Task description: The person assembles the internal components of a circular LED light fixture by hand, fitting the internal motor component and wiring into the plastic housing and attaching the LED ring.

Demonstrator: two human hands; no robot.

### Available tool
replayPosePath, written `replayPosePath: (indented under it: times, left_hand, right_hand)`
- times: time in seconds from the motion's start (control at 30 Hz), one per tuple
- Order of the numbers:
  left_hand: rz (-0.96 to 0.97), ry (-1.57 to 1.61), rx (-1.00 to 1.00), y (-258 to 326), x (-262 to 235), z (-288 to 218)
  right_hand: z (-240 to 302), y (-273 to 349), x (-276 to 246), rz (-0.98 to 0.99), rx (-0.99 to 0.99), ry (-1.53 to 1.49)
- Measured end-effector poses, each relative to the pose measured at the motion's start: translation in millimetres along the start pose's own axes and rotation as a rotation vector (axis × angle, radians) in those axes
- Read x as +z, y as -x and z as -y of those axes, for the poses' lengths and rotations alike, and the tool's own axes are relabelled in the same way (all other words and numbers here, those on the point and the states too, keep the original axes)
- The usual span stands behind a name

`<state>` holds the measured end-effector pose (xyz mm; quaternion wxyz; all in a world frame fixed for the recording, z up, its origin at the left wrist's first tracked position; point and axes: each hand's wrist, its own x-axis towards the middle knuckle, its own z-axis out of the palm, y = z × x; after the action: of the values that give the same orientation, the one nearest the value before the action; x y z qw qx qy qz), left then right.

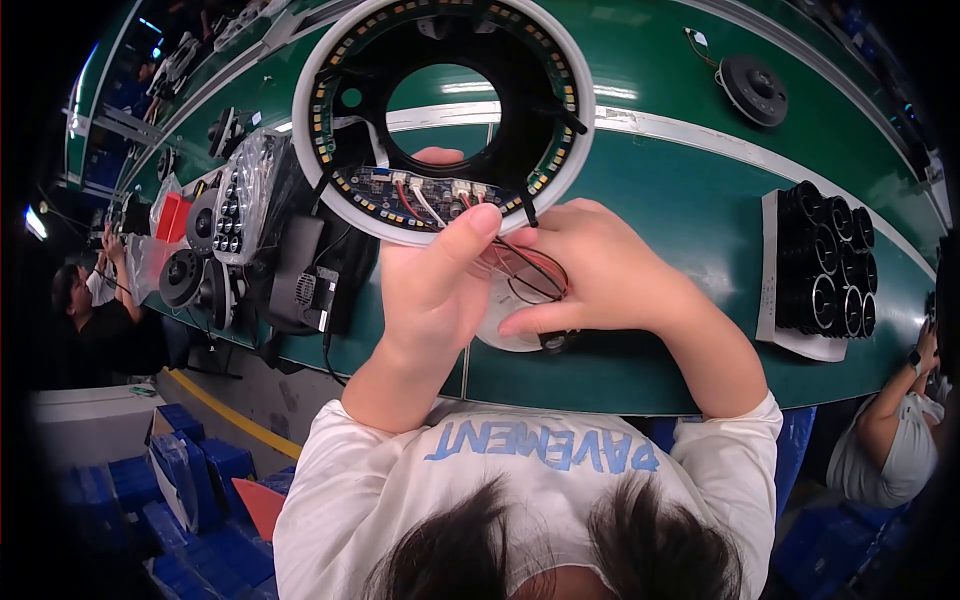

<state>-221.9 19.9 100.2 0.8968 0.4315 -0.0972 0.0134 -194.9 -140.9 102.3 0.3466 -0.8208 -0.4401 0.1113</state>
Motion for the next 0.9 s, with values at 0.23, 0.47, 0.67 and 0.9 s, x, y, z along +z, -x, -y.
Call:
replayPosePath:
  times: [0.23, 0.47, 0.67, 0.9]
  left_hand:
    - [-0.028, 0.131, -0.117, 3, 8, 1]
    - [-0.013, 0.009, 0.030, 6, 4, 3]
    - [-0.037, -0.013, 0.024, 5, 4, 3]
    - [-0.100, 0.042, -0.056, 4, 6, 4]
  right_hand:
    - [-8, -2, 22, -0.444, -0.221, 0.030]
    - [6, 6, 12, -0.363, -0.007, 0.209]
    - [-3, -3, 17, -0.544, -0.233, 0.098]
    - [3, 4, 11, -0.165, 0.009, -0.180]
